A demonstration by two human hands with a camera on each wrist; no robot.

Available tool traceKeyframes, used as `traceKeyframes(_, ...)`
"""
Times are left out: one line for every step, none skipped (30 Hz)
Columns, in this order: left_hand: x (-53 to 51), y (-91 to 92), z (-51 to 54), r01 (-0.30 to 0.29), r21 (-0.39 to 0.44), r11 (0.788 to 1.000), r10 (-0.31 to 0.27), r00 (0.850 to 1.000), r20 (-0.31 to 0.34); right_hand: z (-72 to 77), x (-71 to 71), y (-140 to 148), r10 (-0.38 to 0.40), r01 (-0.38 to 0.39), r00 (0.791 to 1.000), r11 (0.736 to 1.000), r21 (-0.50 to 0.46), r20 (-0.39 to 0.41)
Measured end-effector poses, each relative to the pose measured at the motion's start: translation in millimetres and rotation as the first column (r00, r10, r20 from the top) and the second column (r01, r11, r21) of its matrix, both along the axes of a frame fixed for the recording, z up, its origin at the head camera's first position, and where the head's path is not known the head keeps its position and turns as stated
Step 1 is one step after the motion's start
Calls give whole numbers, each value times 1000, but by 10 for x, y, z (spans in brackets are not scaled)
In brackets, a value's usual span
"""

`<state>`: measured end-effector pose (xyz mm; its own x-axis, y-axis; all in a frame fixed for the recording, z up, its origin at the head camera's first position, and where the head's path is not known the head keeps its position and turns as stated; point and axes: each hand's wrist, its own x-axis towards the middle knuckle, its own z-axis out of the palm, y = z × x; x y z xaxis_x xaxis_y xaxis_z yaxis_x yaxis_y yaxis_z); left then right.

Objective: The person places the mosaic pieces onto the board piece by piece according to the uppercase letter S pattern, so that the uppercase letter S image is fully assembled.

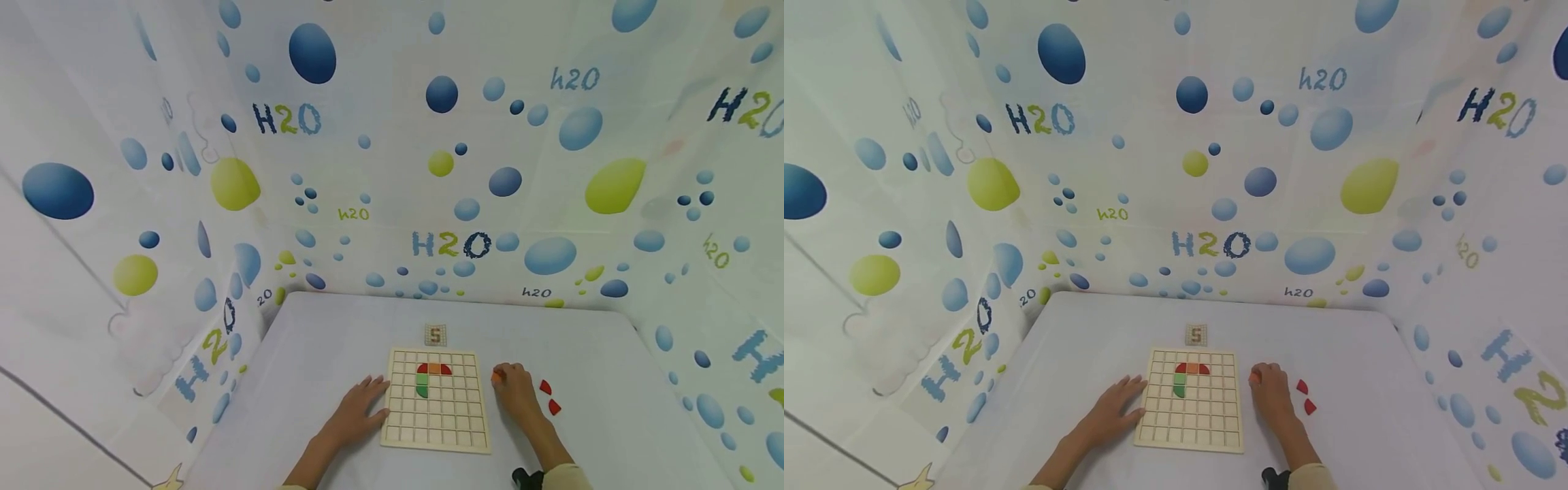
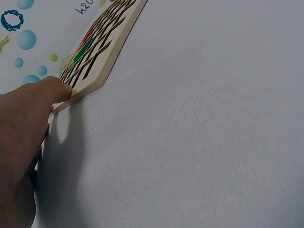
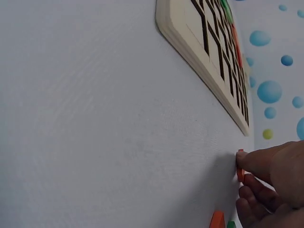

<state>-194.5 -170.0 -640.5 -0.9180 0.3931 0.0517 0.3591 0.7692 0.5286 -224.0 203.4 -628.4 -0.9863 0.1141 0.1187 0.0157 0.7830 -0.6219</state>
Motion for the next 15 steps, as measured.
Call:
traceKeyframes(3, 2, -2, -1, 5, 1000, 1, 1000, 0, 3, 1, 3, 7, -7, 1000, 1000, -2, -4)
traceKeyframes(6, 4, 0, -3, 10, 1000, 3, 1000, 0, 5, 4, 7, 12, -12, 1000, 1000, -3, -10)
traceKeyframes(10, 6, 4, -5, 12, 1000, 5, 1000, -2, 4, 5, 12, 19, -19, 1000, 1000, -2, -15)
traceKeyframes(12, 8, 6, -6, 14, 1000, 6, 1000, -5, 6, 8, 14, 25, -25, 1000, 1000, 0, -19)
traceKeyframes(14, 10, 9, -7, 15, 1000, 7, 1000, -9, 7, 11, 16, 31, -31, 999, 1000, 5, -25)
traceKeyframes(15, 11, 9, -7, 17, 1000, 7, 1000, -11, 3, 10, 21, 35, -34, 999, 999, 10, -27)
traceKeyframes(16, 12, 9, -5, 18, 1000, 6, 1000, -14, -2, 11, 25, 37, -37, 999, 999, 16, -30)
traceKeyframes(14, 13, 3, -5, 15, 1000, 5, 1000, -15, -6, 13, 27, 38, -38, 999, 999, 22, -29)
traceKeyframes(12, 13, -3, -3, 13, 1000, 4, 1000, -15, -9, 14, 29, 41, -40, 999, 999, 29, -27)
traceKeyframes(8, 11, -10, -3, 10, 1000, 4, 1000, -15, -6, 13, 27, 42, -41, 999, 999, 35, -21)
traceKeyframes(6, 9, -15, -3, 9, 1000, 3, 1000, -17, -2, 12, 24, 44, -44, 999, 998, 42, -14)
traceKeyframes(1, 7, -23, -2, 11, 1000, 3, 1000, -17, 4, 9, 23, 47, -46, 999, 998, 47, -10)
traceKeyframes(-4, 5, -29, 1, 13, 1000, 0, 1000, -21, 10, 8, 20, 51, -51, 999, 998, 48, -5)
traceKeyframes(-8, 4, -39, 0, 10, 1000, 0, 1000, -26, 22, 8, 16, 53, -53, 999, 997, 48, 1)
traceKeyframes(-13, 3, -48, -3, 8, 1000, 3, 1000, -31, 35, 7, 13, 57, -57, 998, 997, 50, 6)
